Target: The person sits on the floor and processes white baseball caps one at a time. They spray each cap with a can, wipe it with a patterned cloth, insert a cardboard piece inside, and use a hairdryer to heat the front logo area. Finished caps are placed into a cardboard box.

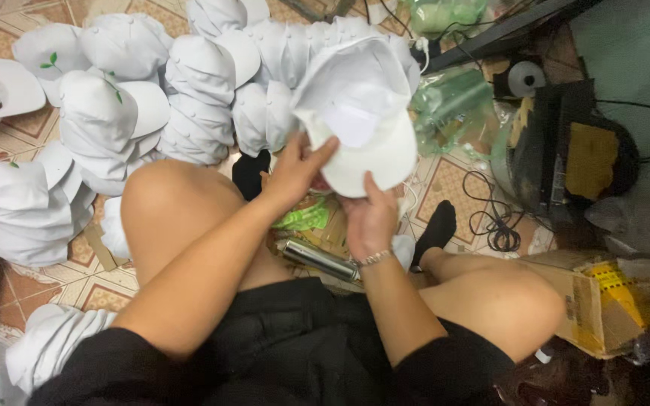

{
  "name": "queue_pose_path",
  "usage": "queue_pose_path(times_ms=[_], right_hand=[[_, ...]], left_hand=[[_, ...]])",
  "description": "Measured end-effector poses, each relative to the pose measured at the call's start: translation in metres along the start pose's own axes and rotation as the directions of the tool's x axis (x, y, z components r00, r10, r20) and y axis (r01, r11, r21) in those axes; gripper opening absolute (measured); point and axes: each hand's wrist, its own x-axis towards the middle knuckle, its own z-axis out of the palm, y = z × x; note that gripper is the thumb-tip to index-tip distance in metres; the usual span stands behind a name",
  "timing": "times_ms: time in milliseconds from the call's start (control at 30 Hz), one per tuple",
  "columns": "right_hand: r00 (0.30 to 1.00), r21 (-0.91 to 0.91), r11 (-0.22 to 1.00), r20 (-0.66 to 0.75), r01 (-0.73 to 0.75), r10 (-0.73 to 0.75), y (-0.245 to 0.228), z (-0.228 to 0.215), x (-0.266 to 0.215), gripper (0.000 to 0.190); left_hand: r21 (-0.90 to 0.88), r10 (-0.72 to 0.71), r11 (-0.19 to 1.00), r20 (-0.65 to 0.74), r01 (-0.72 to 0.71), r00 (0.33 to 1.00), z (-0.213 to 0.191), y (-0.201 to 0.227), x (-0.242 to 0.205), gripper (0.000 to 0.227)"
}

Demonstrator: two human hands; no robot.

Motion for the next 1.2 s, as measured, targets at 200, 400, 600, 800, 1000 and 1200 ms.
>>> queue_pose_path(times_ms=[200,400,600,800,1000,1200], right_hand=[[0.955,-0.3,0.917,0.219,0.263,-0.202,0.113,-0.037,0.097,0.042],[0.851,-0.979,-0.091,0.204,0.183,-0.483,0.194,-0.042,0.166,0.126],[0.969,-0.875,0.482,-0.08,0.043,-0.233,0.194,-0.053,0.207,0.088],[0.771,-0.465,0.846,-0.427,0.261,-0.472,0.043,-0.09,0.194,0.102],[0.541,-0.028,0.622,0.524,0.783,-0.657,-0.138,-0.085,0.055,0.087],[0.314,-0.141,0.423,0.873,0.895,-0.374,-0.19,-0.057,-0.108,0.065]], left_hand=[[0.388,0.319,0.905,-0.345,-0.175,0.883,-0.034,-0.022,0.038,0.033],[0.368,0.418,0.889,-0.414,-0.271,0.809,-0.055,-0.035,0.043,0.035],[0.481,0.485,0.828,-0.358,-0.287,0.798,-0.048,-0.032,0.039,0.04],[0.548,0.557,0.769,-0.322,-0.329,0.766,-0.035,-0.02,0.039,0.049],[0.471,0.521,0.754,-0.007,-0.457,0.854,0.003,-0.018,0.013,0.042],[0.233,0.259,0.901,0.387,-0.366,0.885,0.012,-0.023,-0.074,0.034]])
